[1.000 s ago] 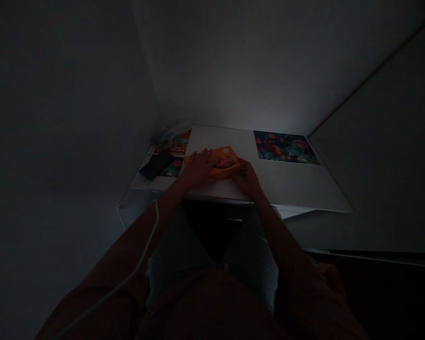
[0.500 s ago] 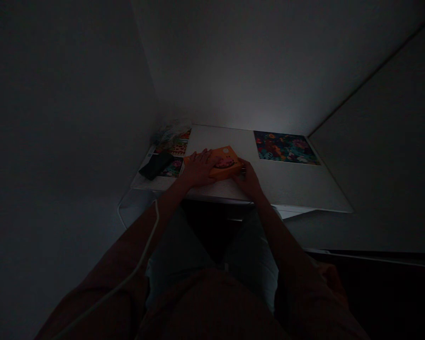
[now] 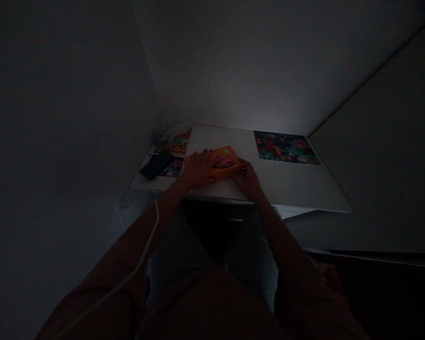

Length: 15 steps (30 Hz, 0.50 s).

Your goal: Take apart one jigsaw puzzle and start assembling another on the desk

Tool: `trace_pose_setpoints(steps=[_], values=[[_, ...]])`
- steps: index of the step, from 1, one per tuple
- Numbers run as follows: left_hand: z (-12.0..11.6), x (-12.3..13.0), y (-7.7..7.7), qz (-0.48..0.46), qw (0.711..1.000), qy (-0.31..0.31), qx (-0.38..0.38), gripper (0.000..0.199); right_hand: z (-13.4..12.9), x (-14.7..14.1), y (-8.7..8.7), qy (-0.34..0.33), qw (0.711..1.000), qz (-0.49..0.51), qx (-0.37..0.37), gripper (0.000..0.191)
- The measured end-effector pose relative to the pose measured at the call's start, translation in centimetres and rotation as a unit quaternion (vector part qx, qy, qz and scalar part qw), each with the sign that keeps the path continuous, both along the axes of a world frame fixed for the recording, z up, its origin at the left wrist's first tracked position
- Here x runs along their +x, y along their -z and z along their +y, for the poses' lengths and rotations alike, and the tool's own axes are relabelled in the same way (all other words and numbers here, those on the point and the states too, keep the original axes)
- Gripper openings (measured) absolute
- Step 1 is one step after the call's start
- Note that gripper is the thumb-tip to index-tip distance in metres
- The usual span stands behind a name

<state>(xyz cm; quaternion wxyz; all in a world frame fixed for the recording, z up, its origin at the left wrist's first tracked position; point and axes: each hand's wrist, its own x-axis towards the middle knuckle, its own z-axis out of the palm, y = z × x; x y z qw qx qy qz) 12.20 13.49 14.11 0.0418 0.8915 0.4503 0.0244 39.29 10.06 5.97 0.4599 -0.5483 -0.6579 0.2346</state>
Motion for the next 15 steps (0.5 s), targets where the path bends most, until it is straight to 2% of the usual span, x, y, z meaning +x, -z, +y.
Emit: trace_pose_setpoints(steps=[15], values=[[0.02, 0.12, -0.23, 0.020, 1.000, -0.011, -0.004, 0.094, -0.06, -0.17, -0.22, 0.008, 1.000, 0.004, -0.004, 0.070]])
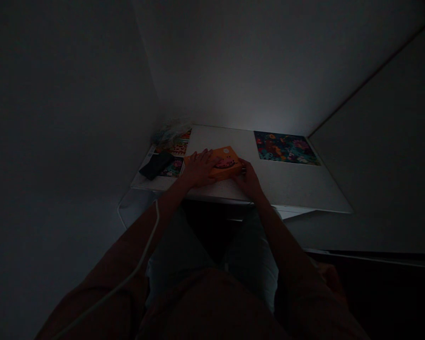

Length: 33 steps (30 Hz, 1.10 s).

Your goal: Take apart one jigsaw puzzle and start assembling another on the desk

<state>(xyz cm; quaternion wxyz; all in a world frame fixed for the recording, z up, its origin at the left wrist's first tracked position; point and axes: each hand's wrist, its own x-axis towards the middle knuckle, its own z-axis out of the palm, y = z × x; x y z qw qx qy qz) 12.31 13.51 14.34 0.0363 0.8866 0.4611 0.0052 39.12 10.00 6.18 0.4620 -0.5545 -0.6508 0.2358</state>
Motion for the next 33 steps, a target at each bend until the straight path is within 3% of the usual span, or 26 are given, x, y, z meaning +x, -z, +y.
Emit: trace_pose_setpoints(steps=[21, 33], values=[[0.00, 0.01, 0.40, -0.013, 1.000, 0.007, 0.017, 0.090, 0.44, 0.42, 0.83, -0.020, 1.000, 0.018, 0.005, 0.075], [0.02, 0.00, 0.50, -0.031, 0.999, 0.007, 0.016, 0.087, 0.14, 0.10, 0.09, -0.011, 0.999, 0.032, -0.007, 0.076]])
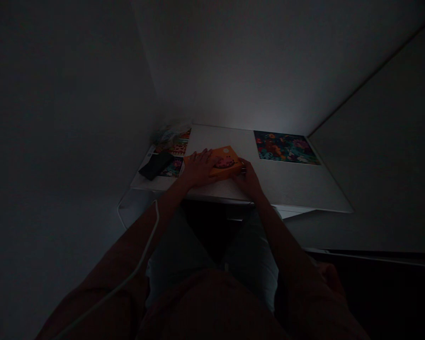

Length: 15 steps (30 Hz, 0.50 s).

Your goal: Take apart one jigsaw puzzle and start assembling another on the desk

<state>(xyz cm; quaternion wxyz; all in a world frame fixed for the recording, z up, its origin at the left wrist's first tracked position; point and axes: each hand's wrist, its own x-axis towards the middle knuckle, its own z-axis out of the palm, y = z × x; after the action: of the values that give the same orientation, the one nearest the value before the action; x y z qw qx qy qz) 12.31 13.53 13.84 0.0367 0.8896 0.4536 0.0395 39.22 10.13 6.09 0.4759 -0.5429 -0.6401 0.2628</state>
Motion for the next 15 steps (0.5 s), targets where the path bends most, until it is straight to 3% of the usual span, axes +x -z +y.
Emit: trace_pose_setpoints(steps=[3, 15], values=[[-0.01, 0.04, 0.11, -0.009, 1.000, -0.004, 0.006, 0.086, -0.05, -0.11, -0.02, 0.025, 0.999, 0.017, -0.024, 0.079], [0.08, 0.27, -0.27, -0.004, 1.000, -0.023, -0.001, 0.072, -0.28, -0.22, -0.67, 0.106, 0.994, 0.020, -0.030, 0.050]])
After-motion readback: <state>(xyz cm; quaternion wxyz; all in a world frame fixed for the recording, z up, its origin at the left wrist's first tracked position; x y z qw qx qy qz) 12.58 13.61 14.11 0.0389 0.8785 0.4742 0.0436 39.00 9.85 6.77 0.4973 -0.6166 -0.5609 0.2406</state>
